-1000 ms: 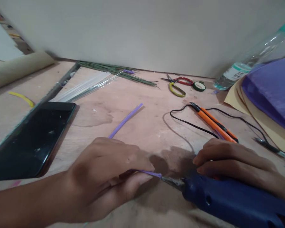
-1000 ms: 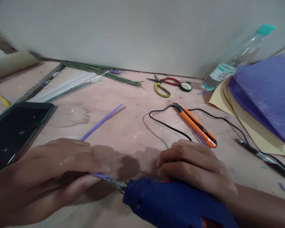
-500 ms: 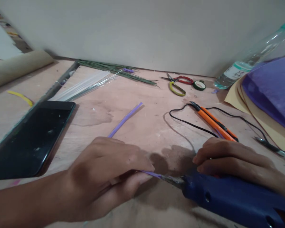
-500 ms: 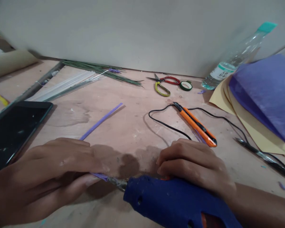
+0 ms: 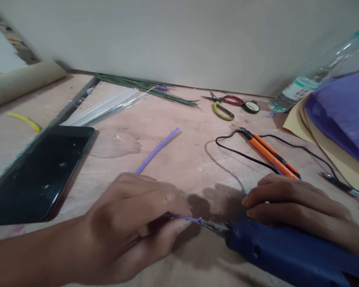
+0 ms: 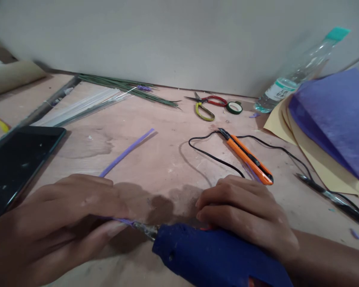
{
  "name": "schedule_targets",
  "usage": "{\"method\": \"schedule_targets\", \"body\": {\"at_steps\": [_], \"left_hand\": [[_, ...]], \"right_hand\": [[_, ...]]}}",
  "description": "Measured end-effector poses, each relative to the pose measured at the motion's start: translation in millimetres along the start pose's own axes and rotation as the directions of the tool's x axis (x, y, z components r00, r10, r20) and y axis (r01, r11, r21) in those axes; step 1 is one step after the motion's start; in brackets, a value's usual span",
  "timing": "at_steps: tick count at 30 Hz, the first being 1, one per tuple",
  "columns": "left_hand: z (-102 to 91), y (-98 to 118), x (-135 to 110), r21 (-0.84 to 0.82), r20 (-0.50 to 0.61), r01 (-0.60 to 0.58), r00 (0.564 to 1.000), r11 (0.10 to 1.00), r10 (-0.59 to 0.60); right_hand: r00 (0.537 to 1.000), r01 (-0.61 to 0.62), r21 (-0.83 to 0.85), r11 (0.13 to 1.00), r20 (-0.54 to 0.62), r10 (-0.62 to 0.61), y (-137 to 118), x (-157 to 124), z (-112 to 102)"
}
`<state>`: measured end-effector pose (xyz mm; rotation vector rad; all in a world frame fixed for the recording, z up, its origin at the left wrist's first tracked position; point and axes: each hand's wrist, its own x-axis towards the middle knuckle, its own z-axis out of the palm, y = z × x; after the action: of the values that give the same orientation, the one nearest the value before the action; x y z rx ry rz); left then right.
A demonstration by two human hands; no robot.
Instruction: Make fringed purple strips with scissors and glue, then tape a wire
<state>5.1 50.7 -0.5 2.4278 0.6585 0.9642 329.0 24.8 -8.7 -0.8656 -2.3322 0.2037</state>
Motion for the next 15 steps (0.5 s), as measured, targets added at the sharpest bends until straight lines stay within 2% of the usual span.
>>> {"method": "schedule_targets", "body": {"at_steps": [15], "left_hand": [[4.7, -1.8, 5.1, -0.026, -0.007, -0.026, 1.0, 0.999, 0.025]], "right_hand": [[1.0, 0.012, -0.019, 1.0, 0.015, -0.011, -2.6, 2.1, 0.4]]}}
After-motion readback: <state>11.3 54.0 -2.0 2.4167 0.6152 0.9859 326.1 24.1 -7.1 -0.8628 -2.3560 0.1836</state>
